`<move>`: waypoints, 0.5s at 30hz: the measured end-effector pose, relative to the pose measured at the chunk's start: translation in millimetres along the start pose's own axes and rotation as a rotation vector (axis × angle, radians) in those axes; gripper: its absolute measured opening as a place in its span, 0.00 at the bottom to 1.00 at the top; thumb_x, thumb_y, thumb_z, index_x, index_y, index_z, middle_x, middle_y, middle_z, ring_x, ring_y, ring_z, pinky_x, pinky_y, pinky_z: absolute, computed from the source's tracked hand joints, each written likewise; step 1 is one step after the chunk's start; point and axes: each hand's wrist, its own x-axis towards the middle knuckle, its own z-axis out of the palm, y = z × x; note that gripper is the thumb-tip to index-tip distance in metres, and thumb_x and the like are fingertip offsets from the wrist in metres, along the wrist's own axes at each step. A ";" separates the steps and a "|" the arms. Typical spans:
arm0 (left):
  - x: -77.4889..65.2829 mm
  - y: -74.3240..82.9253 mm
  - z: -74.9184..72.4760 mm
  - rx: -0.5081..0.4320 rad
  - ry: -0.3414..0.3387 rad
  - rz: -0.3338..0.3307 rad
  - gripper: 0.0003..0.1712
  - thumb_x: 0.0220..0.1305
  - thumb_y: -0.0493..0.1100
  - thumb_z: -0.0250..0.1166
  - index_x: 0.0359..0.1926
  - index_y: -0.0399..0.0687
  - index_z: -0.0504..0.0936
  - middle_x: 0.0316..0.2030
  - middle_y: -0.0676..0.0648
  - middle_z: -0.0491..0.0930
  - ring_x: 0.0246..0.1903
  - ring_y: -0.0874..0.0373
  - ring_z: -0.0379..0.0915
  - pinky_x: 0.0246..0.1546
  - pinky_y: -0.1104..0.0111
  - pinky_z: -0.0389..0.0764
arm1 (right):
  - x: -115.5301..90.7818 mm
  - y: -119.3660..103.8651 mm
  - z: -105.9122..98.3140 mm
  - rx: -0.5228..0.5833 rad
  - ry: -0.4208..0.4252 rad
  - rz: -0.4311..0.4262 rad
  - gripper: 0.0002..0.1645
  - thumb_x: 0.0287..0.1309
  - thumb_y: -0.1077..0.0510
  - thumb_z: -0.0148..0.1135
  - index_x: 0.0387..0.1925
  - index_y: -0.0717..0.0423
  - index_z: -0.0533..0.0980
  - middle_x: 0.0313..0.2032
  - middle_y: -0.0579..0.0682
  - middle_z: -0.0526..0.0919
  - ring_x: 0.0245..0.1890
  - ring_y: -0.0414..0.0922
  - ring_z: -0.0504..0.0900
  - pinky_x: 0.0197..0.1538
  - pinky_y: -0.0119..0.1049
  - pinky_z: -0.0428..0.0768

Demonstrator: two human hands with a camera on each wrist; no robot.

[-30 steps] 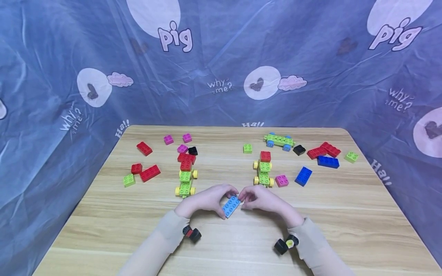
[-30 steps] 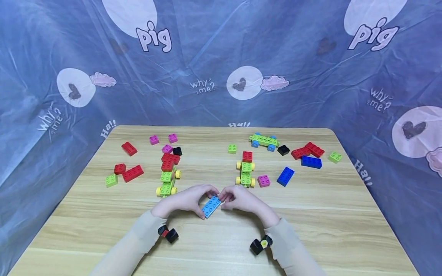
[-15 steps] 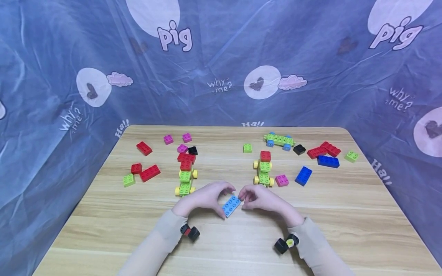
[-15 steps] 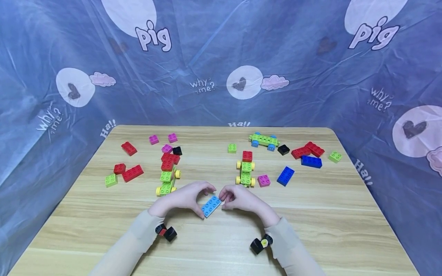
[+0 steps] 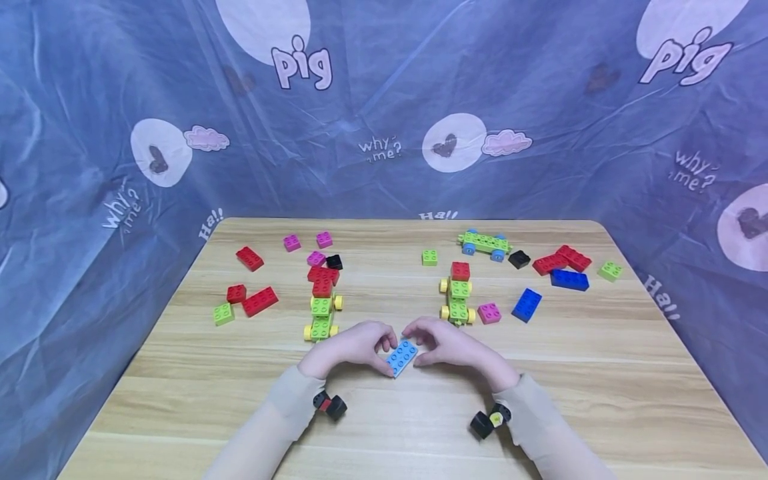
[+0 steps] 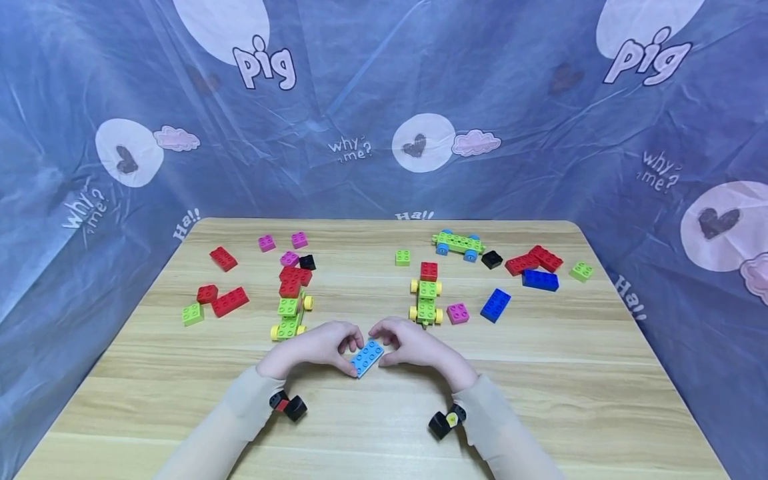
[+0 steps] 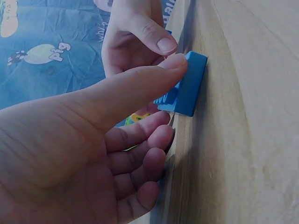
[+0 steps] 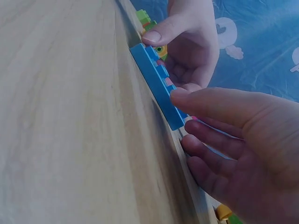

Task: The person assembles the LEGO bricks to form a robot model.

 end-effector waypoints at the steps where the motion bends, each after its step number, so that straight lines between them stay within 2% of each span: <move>1: 0.0 -0.2 0.0 0.002 0.000 0.001 0.25 0.40 0.47 0.80 0.39 0.45 0.79 0.31 0.54 0.76 0.32 0.65 0.70 0.37 0.75 0.73 | 0.3 0.1 0.4 -0.010 -0.005 -0.012 0.31 0.44 0.59 0.74 0.52 0.62 0.75 0.47 0.54 0.82 0.46 0.47 0.79 0.53 0.37 0.77; 10: 0.6 -2.2 -0.4 0.012 -0.004 0.020 0.24 0.42 0.46 0.79 0.39 0.45 0.79 0.30 0.55 0.76 0.32 0.66 0.69 0.37 0.75 0.72 | 1.6 -0.1 2.4 -0.040 -0.020 -0.053 0.30 0.46 0.61 0.72 0.54 0.60 0.76 0.53 0.55 0.80 0.55 0.53 0.77 0.61 0.47 0.72; 15: 0.7 -2.3 -0.9 -0.006 -0.012 0.029 0.24 0.44 0.46 0.78 0.41 0.44 0.80 0.30 0.55 0.75 0.32 0.66 0.69 0.37 0.75 0.72 | 1.5 0.4 3.2 -0.042 -0.020 -0.056 0.27 0.47 0.62 0.71 0.53 0.59 0.77 0.50 0.53 0.82 0.53 0.50 0.78 0.59 0.44 0.74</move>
